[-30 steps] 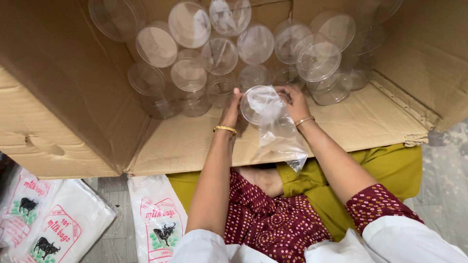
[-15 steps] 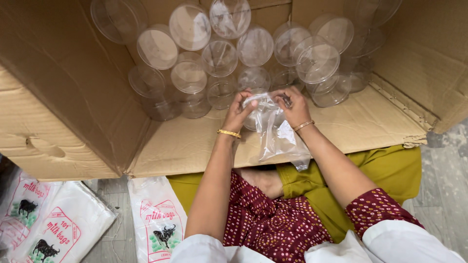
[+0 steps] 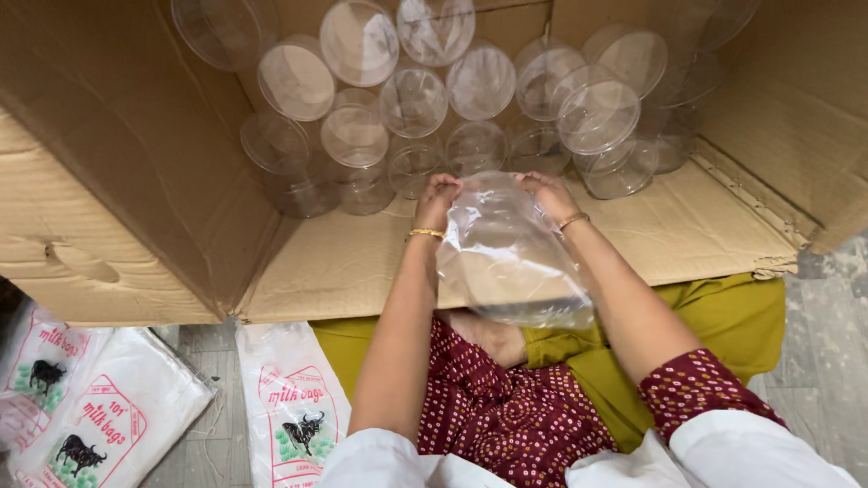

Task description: The person sits on the floor in front of a large cardboard box of clear plastic cups. They open a polythene bag, stack cups into it, tie the bag closed, and place the filled bag aside, repeating the process with new bags.

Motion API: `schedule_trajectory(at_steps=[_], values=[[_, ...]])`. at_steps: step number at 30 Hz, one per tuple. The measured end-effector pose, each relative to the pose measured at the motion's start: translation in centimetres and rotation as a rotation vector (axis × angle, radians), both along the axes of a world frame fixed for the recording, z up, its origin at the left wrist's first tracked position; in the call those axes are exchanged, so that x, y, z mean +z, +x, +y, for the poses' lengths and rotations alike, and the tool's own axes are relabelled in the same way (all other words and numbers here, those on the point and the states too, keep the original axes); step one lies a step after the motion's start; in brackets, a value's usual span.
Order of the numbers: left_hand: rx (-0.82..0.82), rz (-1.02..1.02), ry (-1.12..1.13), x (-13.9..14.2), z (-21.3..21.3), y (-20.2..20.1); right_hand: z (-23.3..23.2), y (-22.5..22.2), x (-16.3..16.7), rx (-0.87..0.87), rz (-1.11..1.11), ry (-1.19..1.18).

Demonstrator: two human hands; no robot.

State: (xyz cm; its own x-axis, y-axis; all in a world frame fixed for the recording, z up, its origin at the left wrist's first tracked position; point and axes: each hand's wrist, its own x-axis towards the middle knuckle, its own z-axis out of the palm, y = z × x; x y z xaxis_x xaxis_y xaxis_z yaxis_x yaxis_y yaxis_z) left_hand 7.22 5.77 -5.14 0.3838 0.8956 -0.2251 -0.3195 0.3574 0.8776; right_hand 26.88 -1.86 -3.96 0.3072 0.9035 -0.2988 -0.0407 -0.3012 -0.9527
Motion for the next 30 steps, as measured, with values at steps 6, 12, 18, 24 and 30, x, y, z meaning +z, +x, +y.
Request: schedule_trajectory(at_steps=[6,12,18,24,30], values=[[-0.128,0.311,0.224,-1.7,1.2,0.6,0.6,0.7,-0.3,0.296,-0.472,0.06],[-0.371,-0.234,-0.211,-2.5,-1.0,-0.2,-1.1,-0.8,1.0,0.053,0.074,-0.234],[-0.322,-0.229,-0.386,-1.2,-1.5,-0.6,-2.1,-1.5,0.5,0.016,-0.442,0.141],[-0.131,-0.217,-0.011,-0.8,-1.3,-1.8,-1.7,-4.1,-0.8,-0.123,-0.461,0.398],[0.005,-0.175,0.071,-1.0,-1.1,-2.0,-0.9,-2.9,-1.7,-0.119,0.31,0.082]])
